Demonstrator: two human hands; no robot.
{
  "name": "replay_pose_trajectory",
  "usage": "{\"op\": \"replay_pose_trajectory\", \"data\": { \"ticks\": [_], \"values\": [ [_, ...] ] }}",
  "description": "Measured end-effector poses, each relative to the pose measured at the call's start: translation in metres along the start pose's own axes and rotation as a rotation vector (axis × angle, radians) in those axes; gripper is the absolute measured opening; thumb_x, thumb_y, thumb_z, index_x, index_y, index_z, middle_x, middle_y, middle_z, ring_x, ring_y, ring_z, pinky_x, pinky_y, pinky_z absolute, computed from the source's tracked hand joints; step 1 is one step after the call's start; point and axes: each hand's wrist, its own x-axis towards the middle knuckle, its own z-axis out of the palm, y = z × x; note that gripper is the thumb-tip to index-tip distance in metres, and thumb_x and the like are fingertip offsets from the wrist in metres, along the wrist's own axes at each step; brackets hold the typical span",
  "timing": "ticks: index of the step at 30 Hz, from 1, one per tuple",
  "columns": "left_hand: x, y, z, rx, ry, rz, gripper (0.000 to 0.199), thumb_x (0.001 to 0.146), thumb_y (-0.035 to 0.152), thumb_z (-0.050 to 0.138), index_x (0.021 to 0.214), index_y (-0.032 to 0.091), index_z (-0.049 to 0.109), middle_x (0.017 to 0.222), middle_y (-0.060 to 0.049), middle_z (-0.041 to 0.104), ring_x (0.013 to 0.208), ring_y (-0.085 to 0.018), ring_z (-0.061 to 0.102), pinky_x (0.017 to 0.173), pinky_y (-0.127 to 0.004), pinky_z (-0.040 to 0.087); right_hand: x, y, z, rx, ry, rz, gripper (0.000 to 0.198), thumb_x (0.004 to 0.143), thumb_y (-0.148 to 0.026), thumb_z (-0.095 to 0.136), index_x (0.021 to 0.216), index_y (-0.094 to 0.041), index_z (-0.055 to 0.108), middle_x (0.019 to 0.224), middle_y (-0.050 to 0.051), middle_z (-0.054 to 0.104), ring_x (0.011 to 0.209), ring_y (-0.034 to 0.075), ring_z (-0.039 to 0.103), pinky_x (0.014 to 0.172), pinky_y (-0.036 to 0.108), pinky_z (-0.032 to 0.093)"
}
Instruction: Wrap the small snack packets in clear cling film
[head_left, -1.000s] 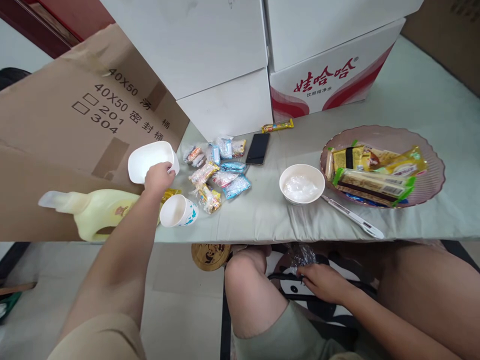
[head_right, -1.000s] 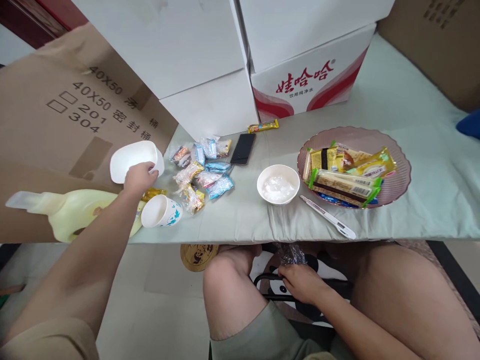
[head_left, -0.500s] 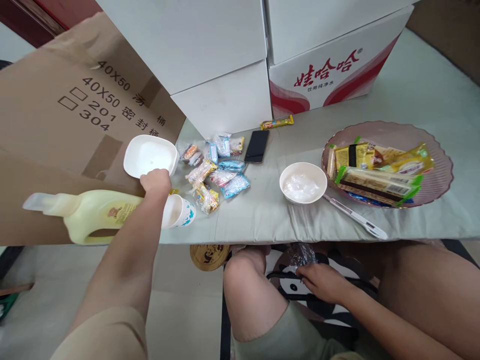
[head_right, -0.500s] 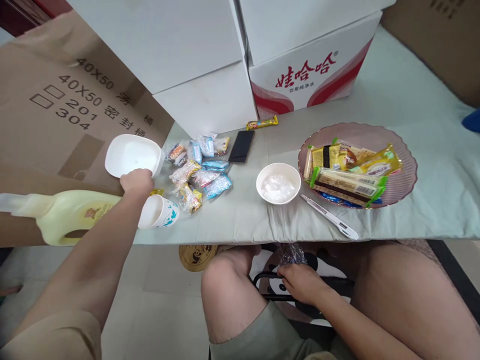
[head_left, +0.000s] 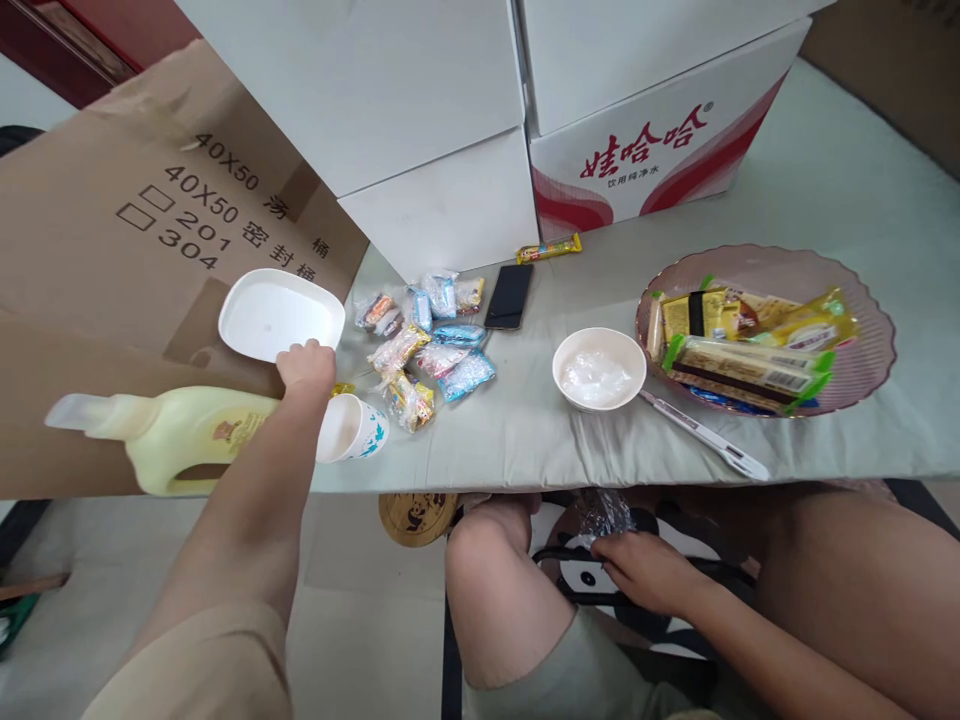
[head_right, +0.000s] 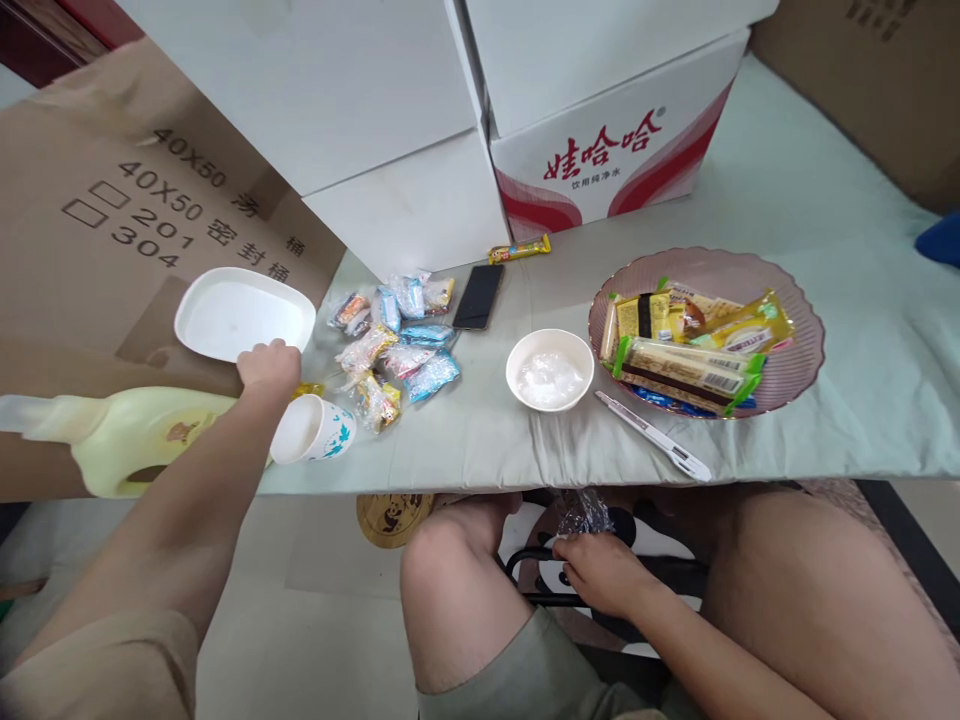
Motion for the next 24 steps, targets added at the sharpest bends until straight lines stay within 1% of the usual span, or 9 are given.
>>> {"op": "replay_pose_trajectory", "data": {
  "ticks": [3, 6, 9, 12, 14, 17, 19, 21, 24],
  "values": [
    [0.008, -0.001, 0.002, 0.002, -0.021, 0.000, 0.033, 0.091, 0.006, 0.037, 0.104, 0.009, 0.066, 0.117, -0.019, 0.064, 0.118, -0.033, 0.055, 0.093, -0.044, 0.043, 0.001, -0.001, 0.000, 0.017, 0.004, 0.013, 0.037, 0.091, -0.016, 0.043, 0.113, -0.020, 0.072, 0.110, 0.014, 0.076, 0.103, 0.033, 0.073, 0.082, 0.037, 0.048],
    [0.020, -0.005, -0.003, -0.016, -0.071, 0.001, 0.021, 0.083, 0.012, 0.055, 0.099, 0.011, 0.069, 0.112, -0.019, 0.068, 0.110, -0.034, 0.060, 0.086, -0.041, 0.047, 0.002, -0.003, 0.000, 0.025, -0.004, 0.029, 0.040, 0.090, -0.014, 0.041, 0.114, -0.019, 0.072, 0.111, 0.015, 0.076, 0.103, 0.035, 0.073, 0.083, 0.039, 0.048],
    [0.029, -0.007, -0.014, -0.068, -0.064, 0.014, 0.034, 0.076, 0.021, 0.066, 0.109, 0.013, 0.070, 0.115, -0.018, 0.070, 0.103, -0.034, 0.065, 0.080, -0.040, 0.049, 0.004, -0.006, -0.001, 0.019, -0.002, 0.032, 0.040, 0.091, -0.014, 0.041, 0.115, -0.019, 0.072, 0.112, 0.016, 0.076, 0.104, 0.034, 0.073, 0.084, 0.039, 0.049],
    [0.027, 0.002, -0.030, -0.131, 0.016, 0.055, 0.041, 0.083, 0.029, 0.060, 0.122, 0.017, 0.067, 0.125, -0.014, 0.069, 0.108, -0.032, 0.064, 0.084, -0.038, 0.049, 0.005, -0.011, -0.002, 0.001, -0.012, 0.014, 0.039, 0.091, -0.014, 0.041, 0.115, -0.018, 0.072, 0.112, 0.016, 0.075, 0.104, 0.035, 0.072, 0.085, 0.041, 0.050],
    [0.015, 0.018, -0.043, -0.178, 0.093, 0.100, 0.038, 0.088, 0.031, 0.052, 0.121, 0.021, 0.066, 0.128, -0.011, 0.068, 0.114, -0.030, 0.063, 0.088, -0.036, 0.049, 0.004, -0.014, -0.003, -0.016, -0.013, -0.006, 0.040, 0.091, -0.013, 0.040, 0.114, -0.017, 0.072, 0.111, 0.016, 0.075, 0.105, 0.036, 0.072, 0.086, 0.043, 0.050],
    [-0.017, 0.054, -0.059, -0.313, 0.245, 0.301, 0.030, 0.089, 0.030, 0.050, 0.110, 0.021, 0.068, 0.114, -0.010, 0.072, 0.108, -0.028, 0.065, 0.086, -0.034, 0.049, 0.002, -0.017, -0.004, -0.030, 0.009, -0.045, 0.039, 0.090, -0.013, 0.041, 0.113, -0.017, 0.072, 0.110, 0.016, 0.075, 0.105, 0.036, 0.072, 0.085, 0.043, 0.050],
    [-0.043, 0.081, -0.065, -0.339, 0.239, 0.430, 0.028, 0.091, 0.033, 0.048, 0.107, 0.022, 0.069, 0.110, -0.009, 0.072, 0.106, -0.027, 0.065, 0.086, -0.034, 0.049, -0.001, -0.018, -0.004, -0.031, 0.031, -0.075, 0.038, 0.090, -0.014, 0.041, 0.113, -0.017, 0.072, 0.112, 0.015, 0.075, 0.105, 0.035, 0.072, 0.085, 0.042, 0.050],
    [-0.068, 0.107, -0.064, -0.329, 0.192, 0.535, 0.032, 0.090, 0.040, 0.053, 0.113, 0.023, 0.068, 0.115, -0.010, 0.070, 0.111, -0.029, 0.063, 0.089, -0.036, 0.049, -0.005, -0.018, -0.004, -0.040, 0.052, -0.102, 0.038, 0.091, -0.014, 0.042, 0.114, -0.017, 0.072, 0.114, 0.015, 0.075, 0.107, 0.034, 0.072, 0.087, 0.041, 0.050],
    [-0.096, 0.134, -0.058, -0.317, 0.117, 0.590, 0.034, 0.083, 0.040, 0.067, 0.110, 0.021, 0.071, 0.123, -0.014, 0.066, 0.120, -0.034, 0.058, 0.100, -0.043, 0.047, -0.012, -0.015, -0.003, -0.045, 0.102, -0.133, 0.037, 0.090, -0.015, 0.045, 0.115, -0.018, 0.073, 0.114, 0.014, 0.075, 0.106, 0.031, 0.072, 0.087, 0.038, 0.050]
  ]
}}
